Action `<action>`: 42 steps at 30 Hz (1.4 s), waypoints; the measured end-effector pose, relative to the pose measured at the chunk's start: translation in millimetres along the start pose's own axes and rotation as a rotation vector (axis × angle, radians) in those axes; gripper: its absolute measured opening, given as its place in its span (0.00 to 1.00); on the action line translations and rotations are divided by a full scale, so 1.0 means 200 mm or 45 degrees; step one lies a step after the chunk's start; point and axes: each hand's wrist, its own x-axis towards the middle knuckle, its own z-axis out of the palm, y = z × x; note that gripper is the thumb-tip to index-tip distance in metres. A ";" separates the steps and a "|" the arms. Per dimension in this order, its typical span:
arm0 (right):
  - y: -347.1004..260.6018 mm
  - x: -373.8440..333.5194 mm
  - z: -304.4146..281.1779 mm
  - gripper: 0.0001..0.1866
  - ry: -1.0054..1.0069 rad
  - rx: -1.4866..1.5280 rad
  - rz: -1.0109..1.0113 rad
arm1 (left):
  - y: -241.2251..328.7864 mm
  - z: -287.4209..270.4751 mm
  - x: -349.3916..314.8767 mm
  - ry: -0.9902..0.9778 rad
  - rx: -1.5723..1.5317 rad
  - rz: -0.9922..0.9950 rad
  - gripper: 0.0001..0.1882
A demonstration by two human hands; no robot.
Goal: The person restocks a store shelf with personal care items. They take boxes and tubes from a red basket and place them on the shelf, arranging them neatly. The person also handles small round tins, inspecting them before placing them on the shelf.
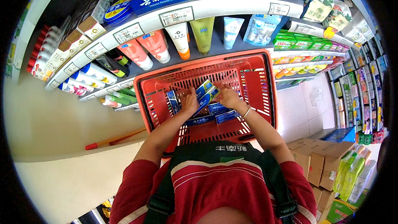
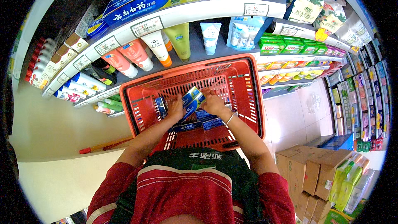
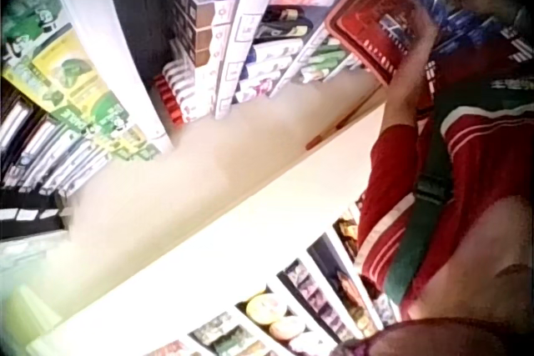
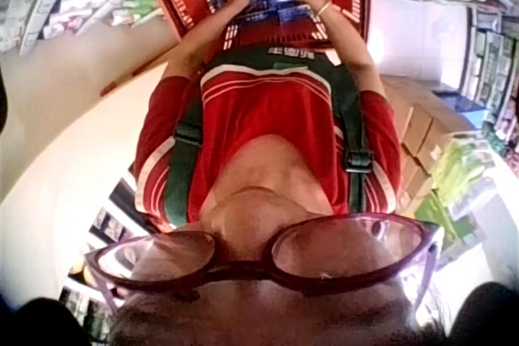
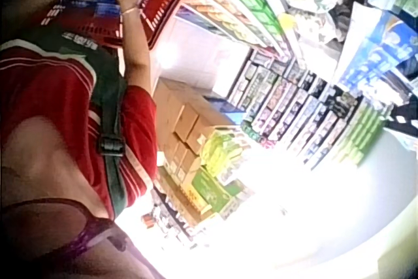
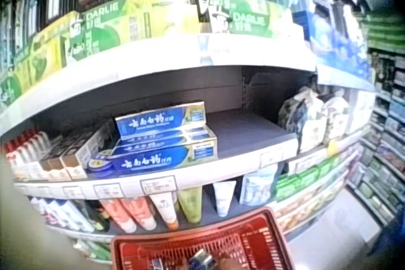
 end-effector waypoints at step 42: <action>-1.14 0.27 -1.91 0.31 0.653 1.317 -0.508 | 0.59 -2.34 0.29 0.704 -1.818 0.436 0.29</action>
